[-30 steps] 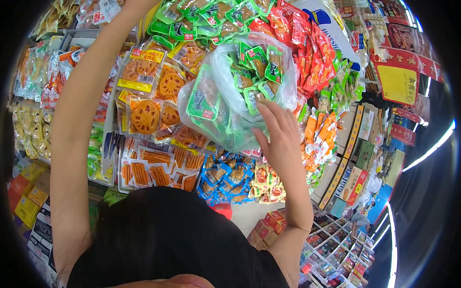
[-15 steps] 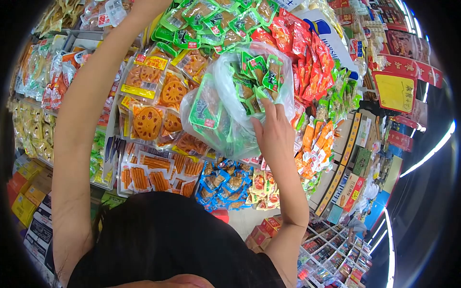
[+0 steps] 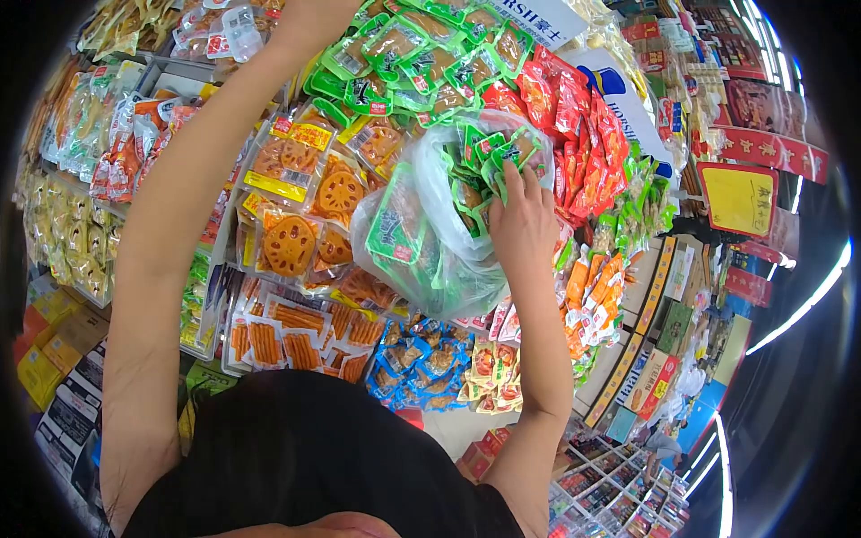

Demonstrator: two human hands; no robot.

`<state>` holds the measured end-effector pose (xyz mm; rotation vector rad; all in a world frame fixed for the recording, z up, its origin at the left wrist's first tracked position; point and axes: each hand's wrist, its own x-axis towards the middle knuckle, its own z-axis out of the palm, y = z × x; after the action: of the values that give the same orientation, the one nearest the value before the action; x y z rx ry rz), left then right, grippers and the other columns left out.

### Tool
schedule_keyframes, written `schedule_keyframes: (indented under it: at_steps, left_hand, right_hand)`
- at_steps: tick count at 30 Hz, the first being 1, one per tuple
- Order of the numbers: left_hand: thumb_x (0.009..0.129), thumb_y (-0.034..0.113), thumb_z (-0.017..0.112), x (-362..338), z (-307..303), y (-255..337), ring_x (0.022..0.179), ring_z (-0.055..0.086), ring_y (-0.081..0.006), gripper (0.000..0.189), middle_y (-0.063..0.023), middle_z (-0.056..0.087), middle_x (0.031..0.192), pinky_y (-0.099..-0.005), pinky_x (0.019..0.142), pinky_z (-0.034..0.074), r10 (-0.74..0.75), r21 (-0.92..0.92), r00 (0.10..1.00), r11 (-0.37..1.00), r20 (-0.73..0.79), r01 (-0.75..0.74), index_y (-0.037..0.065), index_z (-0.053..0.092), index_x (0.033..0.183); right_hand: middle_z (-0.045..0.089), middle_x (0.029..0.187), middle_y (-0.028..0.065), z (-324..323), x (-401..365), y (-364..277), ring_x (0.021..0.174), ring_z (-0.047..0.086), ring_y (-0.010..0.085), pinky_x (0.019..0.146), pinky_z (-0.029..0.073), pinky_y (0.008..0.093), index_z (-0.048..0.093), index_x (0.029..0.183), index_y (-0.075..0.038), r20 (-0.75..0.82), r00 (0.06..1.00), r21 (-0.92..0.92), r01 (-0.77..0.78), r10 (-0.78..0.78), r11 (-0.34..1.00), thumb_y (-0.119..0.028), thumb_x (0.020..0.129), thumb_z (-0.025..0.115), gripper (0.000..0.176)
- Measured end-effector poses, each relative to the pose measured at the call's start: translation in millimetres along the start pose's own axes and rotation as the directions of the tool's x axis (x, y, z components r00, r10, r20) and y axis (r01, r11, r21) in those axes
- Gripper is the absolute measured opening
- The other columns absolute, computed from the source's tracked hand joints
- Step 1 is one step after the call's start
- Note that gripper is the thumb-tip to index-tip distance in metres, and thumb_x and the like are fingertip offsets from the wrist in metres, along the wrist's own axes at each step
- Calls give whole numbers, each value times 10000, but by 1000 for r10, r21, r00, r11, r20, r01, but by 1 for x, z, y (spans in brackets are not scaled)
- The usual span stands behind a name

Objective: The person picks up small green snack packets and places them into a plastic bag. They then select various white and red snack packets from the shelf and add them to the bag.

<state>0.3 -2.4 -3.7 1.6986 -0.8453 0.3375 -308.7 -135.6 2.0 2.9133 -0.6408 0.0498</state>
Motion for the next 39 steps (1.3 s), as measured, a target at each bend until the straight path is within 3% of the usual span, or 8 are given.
schedule_keyframes:
  at_steps: [11,13,17,20,24,29,32,39]
  left_hand:
    - [880,203,534,2,-3,3,853,560,-376,278,-213,585,904,-428,765,445,-21,-34,999,999,29,22,-21,549,1044]
    - [881,204,531,1,-2,3,867,560,-376,278,-210,587,919,-429,774,445,-54,-17,998,998,30,55,-16,548,1050]
    - [881,205,531,1,-2,1,888,561,-373,284,-208,589,935,-429,786,446,-37,-23,999,999,22,37,-10,547,1066]
    - [881,203,530,0,-3,3,907,562,-370,287,-206,590,953,-426,798,445,-59,-27,998,998,28,59,-6,548,1078]
    - [883,205,528,0,-3,2,916,560,-368,295,-206,588,965,-423,806,443,-49,-21,998,999,31,50,-11,545,1084]
    - [886,207,523,1,-4,2,923,558,-369,302,-210,585,975,-422,812,441,-39,-15,998,999,48,40,-17,540,1088]
    - [888,207,521,1,-5,4,928,556,-370,306,-214,581,985,-423,816,439,-54,-10,997,998,52,54,-18,537,1094]
    - [890,203,519,1,-5,3,936,551,-371,312,-210,578,985,-421,826,437,-28,-25,999,999,35,29,-20,532,1107]
  right_hand:
    - [600,1101,156,9,41,6,957,563,350,815,472,437,463,1278,-103,-3,997,-38,-74,73,997,-124,769,613,531]
    - [622,928,135,14,45,12,864,577,327,719,494,420,519,1178,-58,-117,993,-141,16,-33,990,-124,774,595,416]
    - [642,999,139,7,60,22,901,588,330,781,482,413,606,1088,-61,-45,999,-119,0,-5,993,-154,828,562,279]
    - [644,840,174,-6,67,25,789,613,326,683,491,406,652,906,-26,-173,984,44,54,-46,998,-152,839,553,174]
    - [620,691,199,-30,85,23,635,624,337,595,483,403,649,907,-27,-64,997,294,-25,46,955,-172,856,561,177]
    - [619,700,191,-37,118,5,648,619,341,606,480,416,646,898,-37,-171,983,365,7,60,931,-174,857,556,169]
    - [653,826,145,-24,154,9,748,620,323,649,487,428,643,897,-47,-350,929,144,184,-124,972,-203,866,543,188]
    - [633,870,83,-7,234,-19,846,591,284,714,476,392,638,938,-94,-495,811,-170,262,-312,950,-192,858,563,148]
